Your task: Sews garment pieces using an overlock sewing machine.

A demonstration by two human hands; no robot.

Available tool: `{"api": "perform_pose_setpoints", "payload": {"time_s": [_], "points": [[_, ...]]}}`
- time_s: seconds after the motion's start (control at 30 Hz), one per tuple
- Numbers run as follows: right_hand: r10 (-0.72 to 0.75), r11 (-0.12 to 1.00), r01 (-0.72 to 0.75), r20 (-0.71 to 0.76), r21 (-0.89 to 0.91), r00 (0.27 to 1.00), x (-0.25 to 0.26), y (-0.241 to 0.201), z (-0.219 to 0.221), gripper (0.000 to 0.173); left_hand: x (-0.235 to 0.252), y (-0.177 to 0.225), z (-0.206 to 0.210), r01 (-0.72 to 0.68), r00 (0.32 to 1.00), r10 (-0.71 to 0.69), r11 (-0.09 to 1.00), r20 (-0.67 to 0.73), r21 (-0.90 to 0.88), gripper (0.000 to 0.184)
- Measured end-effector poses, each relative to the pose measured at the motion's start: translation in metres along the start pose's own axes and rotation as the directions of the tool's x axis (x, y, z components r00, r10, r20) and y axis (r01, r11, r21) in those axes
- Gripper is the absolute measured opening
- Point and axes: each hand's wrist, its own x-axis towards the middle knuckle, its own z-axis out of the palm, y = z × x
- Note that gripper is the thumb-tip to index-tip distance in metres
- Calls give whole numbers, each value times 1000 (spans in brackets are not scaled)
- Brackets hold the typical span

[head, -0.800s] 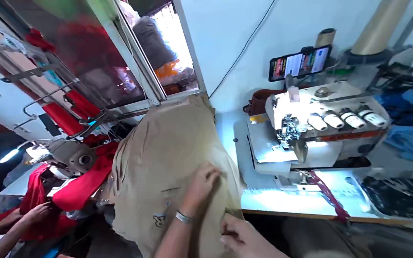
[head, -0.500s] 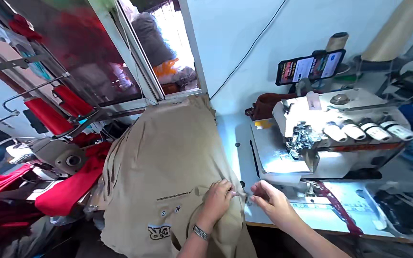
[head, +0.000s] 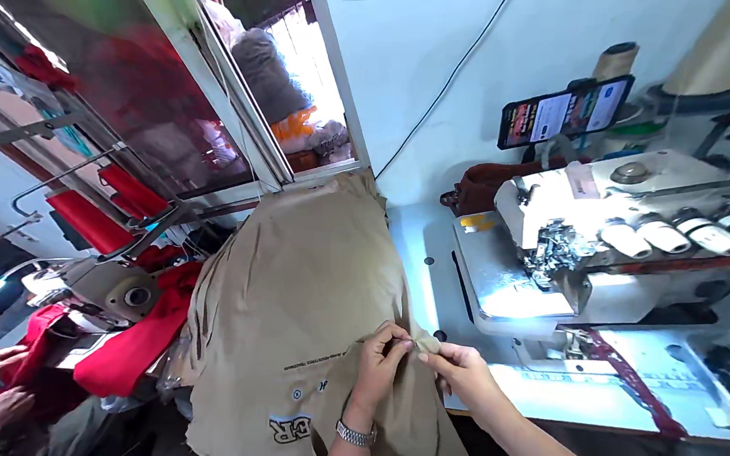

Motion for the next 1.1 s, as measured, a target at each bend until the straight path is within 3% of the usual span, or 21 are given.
{"api": "perform_pose_setpoints", "payload": {"time_s": [0.13, 0.2, 0.27, 0.37, 0.53, 0.67, 0.8, 0.9, 0.97, 1.1], "points": [[-227, 951, 267, -231, 158, 946, -5, 1, 8, 9, 3, 47, -24, -31, 992, 43, 994, 115, -102, 9], [-301, 927, 345, -256, 150, 919, -12, -3, 10, 6, 8, 72, -34, -62, 955, 106, 984, 278, -165, 12], [-364, 914, 395, -241, 93, 900, -17, -8, 13, 7, 14, 84, -31, -113, 926, 122, 993, 358, -47, 15], [-386, 918, 395, -186, 16, 904, -22, -12, 16, 22, 16, 78, -19, -102, 945, 34, 976, 326, 192, 17], [-370, 929, 366, -116, -57, 922, -22, -11, 12, 27, 15, 69, -12, -33, 975, -4, 986, 223, 163, 13], [-376, 924, 363, -122, -117, 918, -21, -14, 13, 27, 14, 63, -12, -51, 977, -3, 968, 213, 244, 17], [-528, 849, 524, -166, -74, 833, -24, 3, 23, 12, 13, 58, -13, -64, 986, 22, 963, 162, 263, 13], [-594, 801, 577, -90, -160, 799, -34, 25, 29, 34, 13, 60, -20, -33, 994, 11, 978, 108, 207, 10], [-571, 811, 549, -74, -202, 817, -43, 36, 33, 40, 12, 63, -24, 1, 997, -16, 984, 82, 178, 8], [-406, 906, 377, -144, -191, 902, -55, 32, 26, 30, 12, 67, -19, 23, 999, -34, 973, 41, 231, 8]]}}
